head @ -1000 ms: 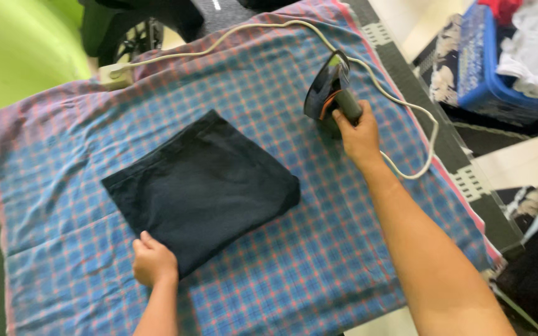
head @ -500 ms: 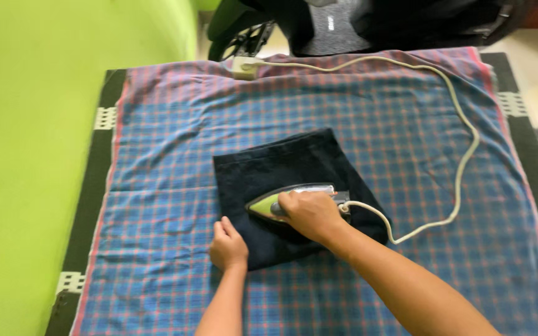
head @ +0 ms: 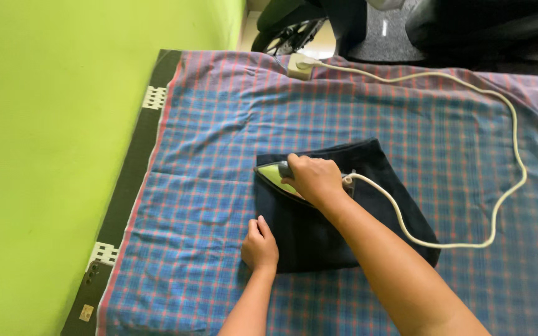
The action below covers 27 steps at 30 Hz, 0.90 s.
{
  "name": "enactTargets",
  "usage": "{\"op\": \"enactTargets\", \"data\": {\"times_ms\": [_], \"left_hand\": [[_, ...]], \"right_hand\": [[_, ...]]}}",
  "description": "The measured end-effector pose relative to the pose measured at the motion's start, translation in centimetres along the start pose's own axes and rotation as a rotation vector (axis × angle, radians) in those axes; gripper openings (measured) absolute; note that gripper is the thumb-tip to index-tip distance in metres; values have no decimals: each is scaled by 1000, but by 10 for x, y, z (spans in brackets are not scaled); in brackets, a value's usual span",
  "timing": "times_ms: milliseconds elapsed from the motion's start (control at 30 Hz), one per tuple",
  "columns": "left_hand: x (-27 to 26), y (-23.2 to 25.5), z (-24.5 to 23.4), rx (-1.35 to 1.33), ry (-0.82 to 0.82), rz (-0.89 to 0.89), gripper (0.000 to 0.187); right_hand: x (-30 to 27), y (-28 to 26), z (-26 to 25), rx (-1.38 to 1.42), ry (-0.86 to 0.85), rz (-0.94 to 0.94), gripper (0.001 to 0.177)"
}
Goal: The person irons a pair of dark denim jeans on a plaid-covered surface. They smooth the fabric, use an electric iron to press the front and back sections, and fold the jeans into a neat stack. The person then places the folded jeans on a nearby chair and picks up a pair of grey shorts.
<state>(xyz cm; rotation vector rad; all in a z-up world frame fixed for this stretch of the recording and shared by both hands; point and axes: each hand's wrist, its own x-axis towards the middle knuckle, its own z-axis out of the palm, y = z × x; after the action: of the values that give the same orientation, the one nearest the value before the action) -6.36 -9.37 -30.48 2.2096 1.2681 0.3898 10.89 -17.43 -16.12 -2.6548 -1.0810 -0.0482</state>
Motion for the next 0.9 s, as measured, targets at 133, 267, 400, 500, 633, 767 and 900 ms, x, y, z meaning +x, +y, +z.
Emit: {"op": "enactTargets", "data": {"times_ms": [133,267,400,500,633,767,900], "left_hand": [[-2,-18,-1,-119,-169,-18,47],[-7,-62,-23,-211,-386,184,56],[-9,-96,-40,-218,-545,166,49],[-5,-103,-30,-242,-571,213,48],[-2,-112,-20,-340,-600,134,41],[3,-116,-2,-297,-563,143,39],[6,-125,19,-270,-499,179,38]], "right_hand": [[0,-1,2,-36,-45,30,47],[10,5,0,-34,-62,42,49],[6,4,-4,-42,-88,65,49],[5,0,-10,-58,-104,96,47],[-3,-12,-14,-42,-132,96,46],[-51,-37,-10,-26,-222,109,44],[-119,-62,-3,-7,-193,163,46]]}}
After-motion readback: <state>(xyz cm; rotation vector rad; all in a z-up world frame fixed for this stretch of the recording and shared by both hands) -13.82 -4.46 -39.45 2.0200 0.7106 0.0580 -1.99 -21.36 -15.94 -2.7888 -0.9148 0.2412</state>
